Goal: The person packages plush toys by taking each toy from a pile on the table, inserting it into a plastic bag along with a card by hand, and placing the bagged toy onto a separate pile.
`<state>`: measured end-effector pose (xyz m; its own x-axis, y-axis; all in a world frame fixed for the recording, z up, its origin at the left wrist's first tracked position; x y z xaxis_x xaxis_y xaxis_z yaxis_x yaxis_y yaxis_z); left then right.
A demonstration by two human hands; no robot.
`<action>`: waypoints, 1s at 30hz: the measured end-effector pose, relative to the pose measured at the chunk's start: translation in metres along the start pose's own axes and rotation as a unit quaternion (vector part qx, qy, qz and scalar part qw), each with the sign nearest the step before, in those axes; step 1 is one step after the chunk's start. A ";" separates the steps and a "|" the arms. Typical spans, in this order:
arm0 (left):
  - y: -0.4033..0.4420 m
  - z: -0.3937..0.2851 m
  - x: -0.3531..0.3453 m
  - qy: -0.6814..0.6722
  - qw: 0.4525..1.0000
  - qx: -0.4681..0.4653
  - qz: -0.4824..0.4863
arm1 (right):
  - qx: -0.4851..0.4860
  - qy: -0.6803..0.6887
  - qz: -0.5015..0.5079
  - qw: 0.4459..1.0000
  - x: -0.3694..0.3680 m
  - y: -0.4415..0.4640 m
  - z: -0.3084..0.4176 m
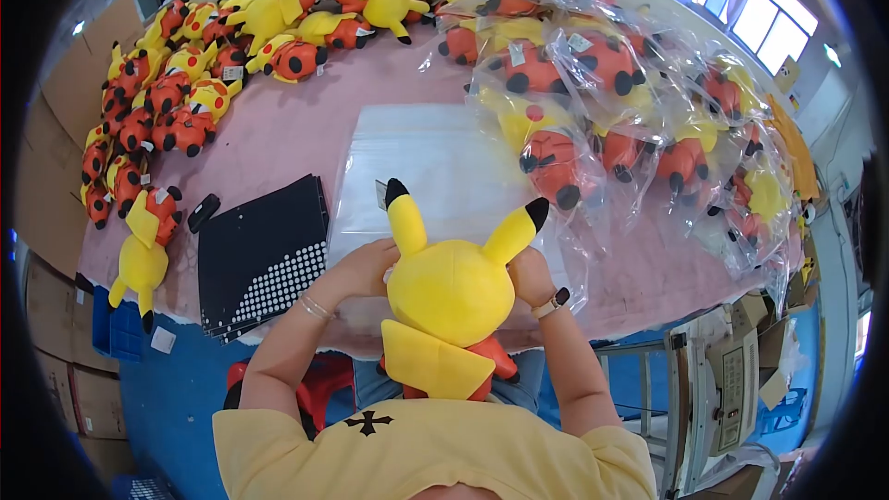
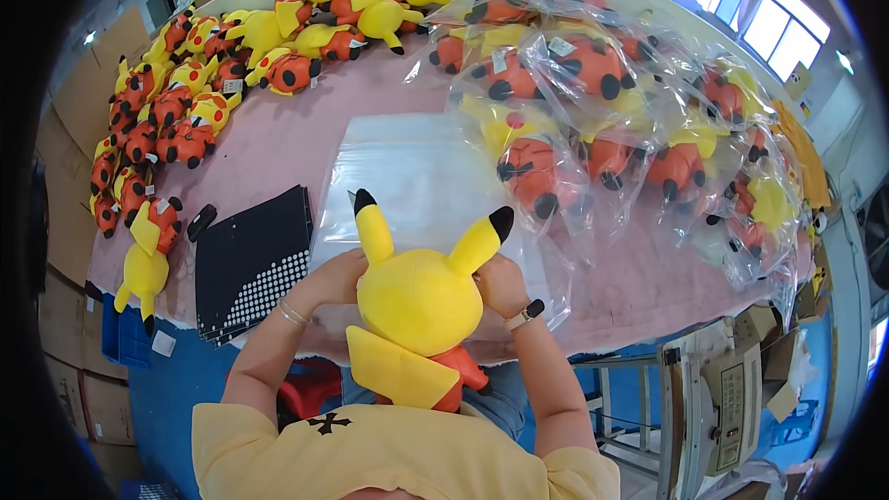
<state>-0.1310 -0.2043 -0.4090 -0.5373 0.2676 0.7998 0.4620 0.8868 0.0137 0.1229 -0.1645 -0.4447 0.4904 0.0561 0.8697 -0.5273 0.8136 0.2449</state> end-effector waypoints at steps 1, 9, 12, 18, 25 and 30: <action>-0.005 0.001 -0.001 0.034 0.999 -0.014 -0.020 | -0.003 -0.005 0.028 1.000 -0.005 -0.001 0.000; 0.006 0.006 0.016 0.030 0.996 0.085 -0.007 | 0.039 0.046 0.001 0.998 -0.004 0.002 0.001; 0.006 0.018 0.012 -0.037 0.991 0.123 0.024 | 0.064 0.042 -0.001 0.997 -0.009 0.002 0.007; 0.015 0.032 0.012 -0.202 0.955 0.212 0.037 | 0.017 0.042 0.016 0.999 0.010 0.001 0.008; 0.043 0.042 0.016 -0.026 0.992 0.120 0.019 | -0.024 0.088 -0.179 0.980 0.038 0.019 -0.005; 0.058 0.049 0.044 -0.025 0.994 0.099 -0.025 | -0.027 0.157 -0.216 0.963 0.063 0.027 0.000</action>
<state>-0.1622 -0.1230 -0.4027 -0.5926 0.2351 0.7704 0.2878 0.9551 -0.0701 0.1395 -0.1385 -0.3832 0.8458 -0.1300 0.5173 -0.1937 0.8287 0.5251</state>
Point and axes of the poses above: each hand's wrist, its own y-axis towards the middle knuckle, its own x-axis out of the back of the hand, z = x × y, the point moved 5 cm from there along y, towards the middle knuckle, and after that the axes turned 5 degrees about x, right-handed, at the moved point
